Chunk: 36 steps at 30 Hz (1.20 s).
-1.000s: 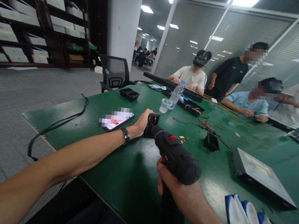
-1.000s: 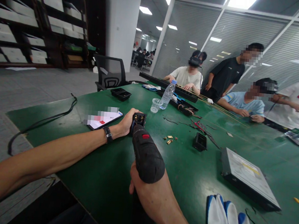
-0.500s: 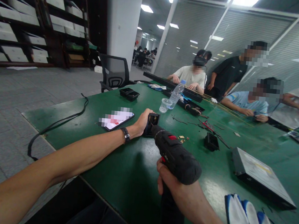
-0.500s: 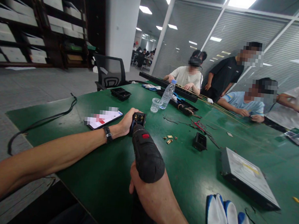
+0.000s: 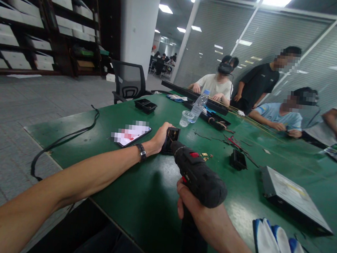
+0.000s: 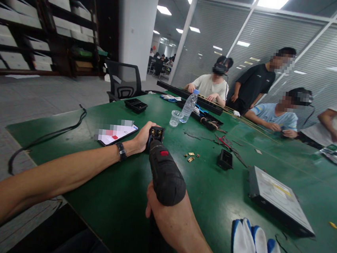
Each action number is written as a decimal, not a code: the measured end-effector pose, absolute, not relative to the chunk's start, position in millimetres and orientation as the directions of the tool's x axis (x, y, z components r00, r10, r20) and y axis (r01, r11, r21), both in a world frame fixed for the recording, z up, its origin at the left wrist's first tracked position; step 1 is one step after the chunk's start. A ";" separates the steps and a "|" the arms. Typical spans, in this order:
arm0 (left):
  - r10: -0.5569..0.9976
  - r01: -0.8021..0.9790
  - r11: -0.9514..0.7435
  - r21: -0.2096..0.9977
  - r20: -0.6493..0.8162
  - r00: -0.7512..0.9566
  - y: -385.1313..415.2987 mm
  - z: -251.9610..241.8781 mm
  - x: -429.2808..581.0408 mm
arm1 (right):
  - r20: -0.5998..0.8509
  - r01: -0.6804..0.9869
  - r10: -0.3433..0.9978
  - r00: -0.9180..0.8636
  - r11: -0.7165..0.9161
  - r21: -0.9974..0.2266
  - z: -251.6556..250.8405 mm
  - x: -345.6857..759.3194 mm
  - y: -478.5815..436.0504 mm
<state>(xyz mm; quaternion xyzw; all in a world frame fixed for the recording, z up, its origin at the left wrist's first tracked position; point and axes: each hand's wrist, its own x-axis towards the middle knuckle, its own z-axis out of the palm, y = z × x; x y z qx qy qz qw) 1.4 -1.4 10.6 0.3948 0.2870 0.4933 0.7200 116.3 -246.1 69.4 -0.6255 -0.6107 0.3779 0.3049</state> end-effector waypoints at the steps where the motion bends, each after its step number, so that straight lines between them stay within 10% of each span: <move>1: 0.937 -0.486 0.203 0.850 -0.025 0.348 -1.7 10.7 1.3 | -0.093 0.535 0.995 -0.033 -0.061 -0.843 70.0 116.2 -246.1; 36: 0.936 -0.478 0.201 0.855 -0.024 0.350 -2.0 12.0 1.0 | -0.097 0.542 0.995 -0.038 -0.061 -0.838 69.1 116.1 -245.0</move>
